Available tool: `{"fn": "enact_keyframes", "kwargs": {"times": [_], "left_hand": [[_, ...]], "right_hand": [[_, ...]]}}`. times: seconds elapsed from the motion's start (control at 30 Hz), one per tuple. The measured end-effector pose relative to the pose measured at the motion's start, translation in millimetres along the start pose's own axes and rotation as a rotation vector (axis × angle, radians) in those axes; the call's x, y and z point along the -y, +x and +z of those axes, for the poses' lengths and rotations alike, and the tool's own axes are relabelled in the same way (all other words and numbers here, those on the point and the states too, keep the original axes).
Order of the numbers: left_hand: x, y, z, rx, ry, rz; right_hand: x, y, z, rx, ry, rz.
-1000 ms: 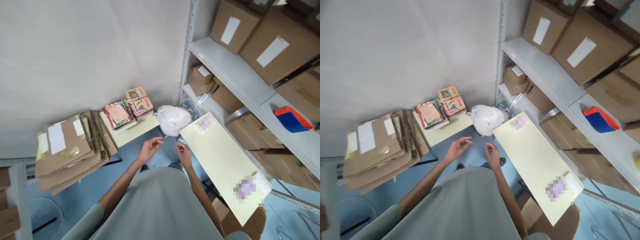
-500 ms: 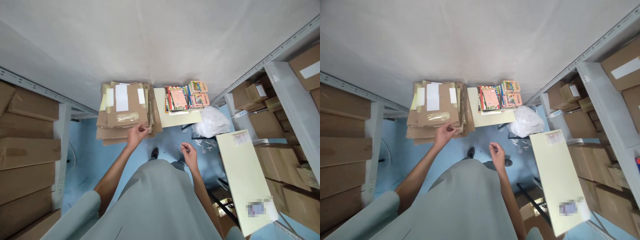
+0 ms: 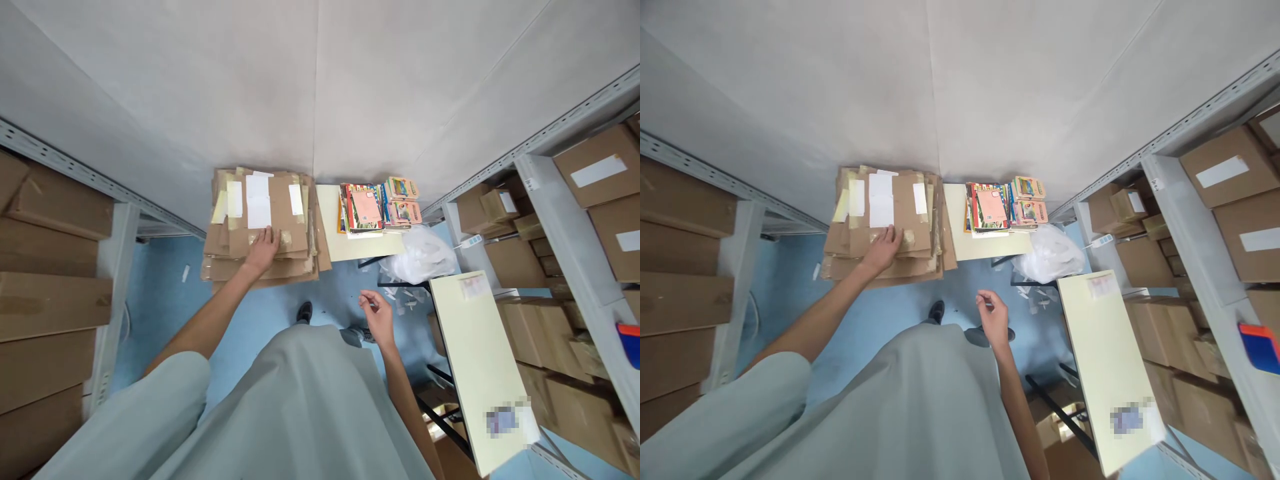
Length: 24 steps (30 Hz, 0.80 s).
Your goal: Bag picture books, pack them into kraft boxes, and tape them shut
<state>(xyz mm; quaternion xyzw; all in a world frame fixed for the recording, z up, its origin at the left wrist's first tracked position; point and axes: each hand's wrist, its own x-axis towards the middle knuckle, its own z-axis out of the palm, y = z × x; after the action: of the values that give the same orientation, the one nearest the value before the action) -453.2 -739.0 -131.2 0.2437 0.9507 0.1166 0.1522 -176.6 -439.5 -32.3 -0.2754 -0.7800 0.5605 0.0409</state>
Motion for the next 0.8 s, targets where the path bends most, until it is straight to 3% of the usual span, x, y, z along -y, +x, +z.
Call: {"fn": "enact_keyframes", "kwargs": {"times": [0.27,0.4,0.53,0.8], "left_hand": [[6.9,-15.3,-14.0,0.089,0.022,0.051],[-3.1,-24.5,-30.4,0.055,0.027,0.023],[-13.0,-33.3,-63.6,-0.156,-0.074,-0.118],[-17.8,-26.8,-162.2,-0.705,-0.360,-0.411]], "right_hand": [[-1.7,4.7,-4.0,0.000,0.026,-0.015],[4.4,14.4,-9.4,0.019,0.036,-0.052],[6.5,23.3,-20.3,0.023,0.048,-0.088],[-0.1,32.3,-48.2,-0.018,0.129,-0.099]]}}
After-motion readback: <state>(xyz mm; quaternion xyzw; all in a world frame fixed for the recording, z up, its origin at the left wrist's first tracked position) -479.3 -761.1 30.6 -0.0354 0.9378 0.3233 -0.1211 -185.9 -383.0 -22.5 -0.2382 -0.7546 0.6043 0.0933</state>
